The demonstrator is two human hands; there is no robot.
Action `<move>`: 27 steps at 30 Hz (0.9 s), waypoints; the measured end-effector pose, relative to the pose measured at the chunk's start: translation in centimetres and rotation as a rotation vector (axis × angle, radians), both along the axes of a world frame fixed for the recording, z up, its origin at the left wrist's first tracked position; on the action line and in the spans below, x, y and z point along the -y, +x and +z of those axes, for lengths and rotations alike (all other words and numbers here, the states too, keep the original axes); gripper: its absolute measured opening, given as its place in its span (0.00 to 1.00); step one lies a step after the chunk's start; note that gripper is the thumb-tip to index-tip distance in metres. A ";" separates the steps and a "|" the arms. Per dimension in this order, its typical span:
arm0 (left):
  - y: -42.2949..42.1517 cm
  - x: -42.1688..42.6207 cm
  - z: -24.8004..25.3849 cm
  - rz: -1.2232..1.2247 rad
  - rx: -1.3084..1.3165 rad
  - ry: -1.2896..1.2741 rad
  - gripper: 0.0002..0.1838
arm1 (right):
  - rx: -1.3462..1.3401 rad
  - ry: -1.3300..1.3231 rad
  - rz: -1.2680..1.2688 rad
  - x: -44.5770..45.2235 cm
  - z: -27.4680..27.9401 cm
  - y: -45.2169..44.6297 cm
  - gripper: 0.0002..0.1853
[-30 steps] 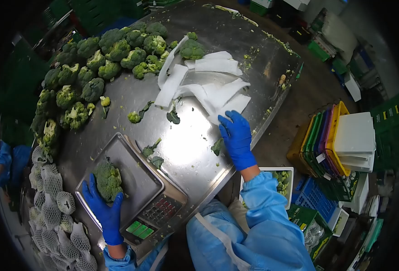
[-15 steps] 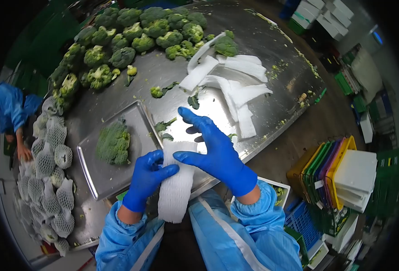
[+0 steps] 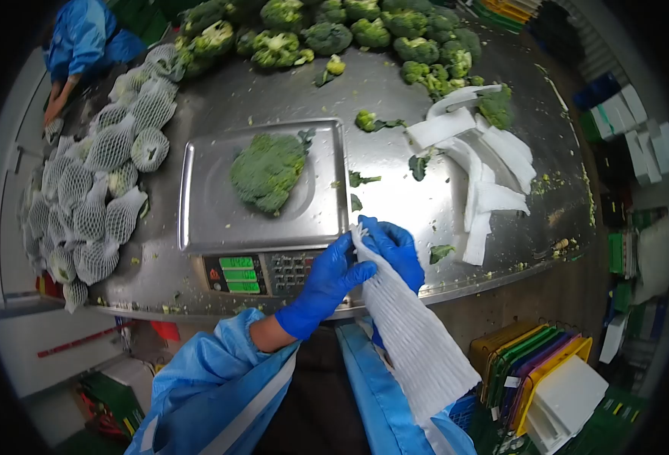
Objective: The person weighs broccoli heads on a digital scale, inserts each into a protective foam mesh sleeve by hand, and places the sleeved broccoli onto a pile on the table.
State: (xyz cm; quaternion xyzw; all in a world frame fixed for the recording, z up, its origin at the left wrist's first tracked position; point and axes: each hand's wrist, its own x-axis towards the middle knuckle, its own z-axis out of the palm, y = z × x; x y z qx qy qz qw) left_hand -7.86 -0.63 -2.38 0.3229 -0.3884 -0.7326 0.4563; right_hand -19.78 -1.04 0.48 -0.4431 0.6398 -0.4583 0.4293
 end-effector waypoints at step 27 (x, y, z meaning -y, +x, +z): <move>16.1 3.6 2.2 0.399 0.677 -0.030 0.11 | -0.027 -0.210 0.308 5.8 -1.3 4.7 0.24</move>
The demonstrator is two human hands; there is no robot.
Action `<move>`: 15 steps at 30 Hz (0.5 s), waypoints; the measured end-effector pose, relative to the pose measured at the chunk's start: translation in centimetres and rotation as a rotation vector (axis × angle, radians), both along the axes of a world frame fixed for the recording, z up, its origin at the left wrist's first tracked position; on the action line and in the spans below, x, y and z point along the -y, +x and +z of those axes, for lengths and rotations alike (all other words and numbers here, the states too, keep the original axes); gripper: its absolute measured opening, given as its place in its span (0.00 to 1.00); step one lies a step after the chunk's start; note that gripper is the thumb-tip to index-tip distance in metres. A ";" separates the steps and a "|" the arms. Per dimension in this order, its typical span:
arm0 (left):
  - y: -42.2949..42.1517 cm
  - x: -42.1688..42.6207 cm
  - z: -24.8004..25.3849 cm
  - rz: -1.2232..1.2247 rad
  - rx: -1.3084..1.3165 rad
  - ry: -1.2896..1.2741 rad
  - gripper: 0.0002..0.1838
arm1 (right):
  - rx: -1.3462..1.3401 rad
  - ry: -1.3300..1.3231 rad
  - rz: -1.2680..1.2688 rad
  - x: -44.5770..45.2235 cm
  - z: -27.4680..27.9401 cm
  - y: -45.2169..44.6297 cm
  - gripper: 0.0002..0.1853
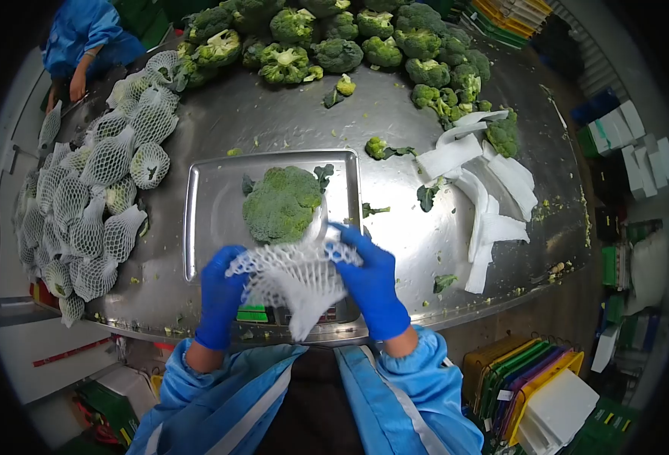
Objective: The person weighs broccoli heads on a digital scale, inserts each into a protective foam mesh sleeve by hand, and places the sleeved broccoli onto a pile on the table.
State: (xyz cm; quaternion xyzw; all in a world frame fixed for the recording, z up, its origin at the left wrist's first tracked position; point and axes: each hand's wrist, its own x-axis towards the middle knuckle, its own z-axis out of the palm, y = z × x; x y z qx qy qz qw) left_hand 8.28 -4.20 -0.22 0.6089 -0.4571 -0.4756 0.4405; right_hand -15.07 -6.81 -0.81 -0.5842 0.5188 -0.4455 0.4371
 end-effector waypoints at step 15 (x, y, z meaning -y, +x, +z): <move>2.3 1.4 -4.2 -0.052 -0.878 -0.201 0.23 | 0.184 0.060 0.409 -2.2 7.8 2.8 0.14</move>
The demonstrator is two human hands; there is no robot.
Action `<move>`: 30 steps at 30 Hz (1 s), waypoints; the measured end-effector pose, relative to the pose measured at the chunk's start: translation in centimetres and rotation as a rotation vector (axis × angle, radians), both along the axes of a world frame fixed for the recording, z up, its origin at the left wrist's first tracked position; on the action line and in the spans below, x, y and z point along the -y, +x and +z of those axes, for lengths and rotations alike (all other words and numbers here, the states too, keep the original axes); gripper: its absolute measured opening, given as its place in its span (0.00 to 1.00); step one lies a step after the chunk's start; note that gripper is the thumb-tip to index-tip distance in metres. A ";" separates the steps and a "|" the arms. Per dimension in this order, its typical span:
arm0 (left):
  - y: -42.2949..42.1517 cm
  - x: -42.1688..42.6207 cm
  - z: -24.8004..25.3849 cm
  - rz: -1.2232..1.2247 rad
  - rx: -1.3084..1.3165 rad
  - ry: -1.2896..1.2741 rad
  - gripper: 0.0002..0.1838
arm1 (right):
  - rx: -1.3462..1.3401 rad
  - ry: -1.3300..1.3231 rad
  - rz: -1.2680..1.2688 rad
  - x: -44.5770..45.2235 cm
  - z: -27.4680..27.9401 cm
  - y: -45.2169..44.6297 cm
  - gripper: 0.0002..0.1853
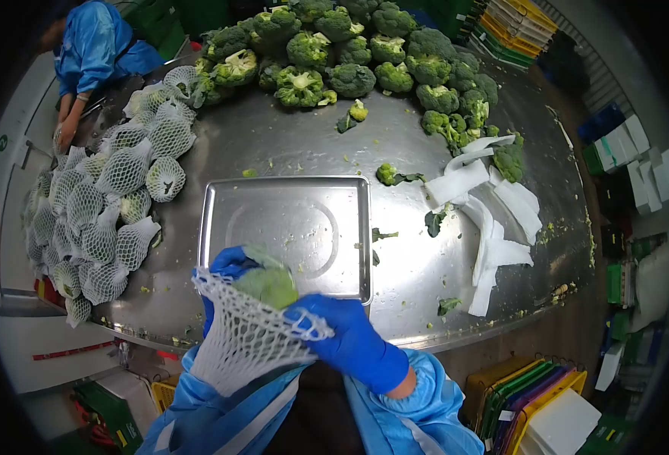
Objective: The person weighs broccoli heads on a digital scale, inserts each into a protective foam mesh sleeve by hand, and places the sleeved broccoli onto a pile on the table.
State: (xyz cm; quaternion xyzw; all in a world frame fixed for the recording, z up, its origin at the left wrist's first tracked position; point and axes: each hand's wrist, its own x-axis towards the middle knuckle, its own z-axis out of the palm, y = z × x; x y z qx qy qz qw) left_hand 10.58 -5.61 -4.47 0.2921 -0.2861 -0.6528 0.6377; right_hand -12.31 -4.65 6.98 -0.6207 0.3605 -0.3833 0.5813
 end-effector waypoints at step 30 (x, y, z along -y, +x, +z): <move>36.2 17.7 7.7 0.753 0.464 -0.060 0.27 | 0.127 0.609 -0.640 5.5 -7.5 -12.6 0.17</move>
